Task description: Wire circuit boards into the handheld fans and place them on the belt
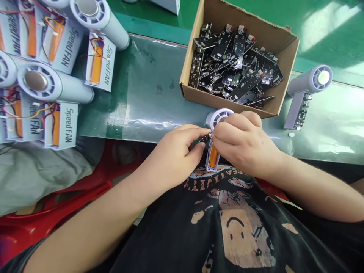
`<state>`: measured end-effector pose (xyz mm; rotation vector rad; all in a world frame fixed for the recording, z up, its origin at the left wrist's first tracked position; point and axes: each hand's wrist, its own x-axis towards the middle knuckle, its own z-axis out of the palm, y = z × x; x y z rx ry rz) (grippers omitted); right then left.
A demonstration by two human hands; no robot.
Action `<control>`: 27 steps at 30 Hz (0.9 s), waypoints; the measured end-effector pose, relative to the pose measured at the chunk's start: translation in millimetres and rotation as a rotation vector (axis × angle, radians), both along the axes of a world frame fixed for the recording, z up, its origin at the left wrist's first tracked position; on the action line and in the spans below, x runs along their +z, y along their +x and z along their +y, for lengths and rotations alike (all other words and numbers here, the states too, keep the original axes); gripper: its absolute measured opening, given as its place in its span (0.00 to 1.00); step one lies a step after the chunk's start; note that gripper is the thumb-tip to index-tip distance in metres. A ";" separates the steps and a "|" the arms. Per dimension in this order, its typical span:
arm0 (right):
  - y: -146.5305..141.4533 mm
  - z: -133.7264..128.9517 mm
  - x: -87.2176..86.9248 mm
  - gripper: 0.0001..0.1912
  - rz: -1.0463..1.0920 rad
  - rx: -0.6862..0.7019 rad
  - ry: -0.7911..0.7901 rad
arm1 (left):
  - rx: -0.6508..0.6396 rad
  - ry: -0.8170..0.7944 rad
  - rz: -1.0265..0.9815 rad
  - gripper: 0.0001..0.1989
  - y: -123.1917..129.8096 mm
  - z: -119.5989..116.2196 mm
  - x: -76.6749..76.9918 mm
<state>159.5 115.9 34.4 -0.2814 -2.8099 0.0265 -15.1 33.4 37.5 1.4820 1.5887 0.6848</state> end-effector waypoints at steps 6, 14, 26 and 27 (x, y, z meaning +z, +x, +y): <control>-3.5 -0.3 -0.2 0.16 0.046 -0.019 -0.003 | -0.006 -0.028 -0.009 0.18 1.7 0.7 -0.6; 5.1 2.1 -4.0 0.07 0.251 -0.189 -0.358 | 0.114 -0.109 -0.183 0.17 -5.3 -7.9 -12.8; 9.2 -9.9 -22.0 0.04 0.369 -0.164 -0.162 | 0.219 -0.056 -0.418 0.10 1.9 -7.0 -17.8; 7.3 -12.0 -22.4 0.05 0.374 -0.204 -0.230 | 0.245 -0.057 -0.443 0.10 3.1 -7.8 -20.2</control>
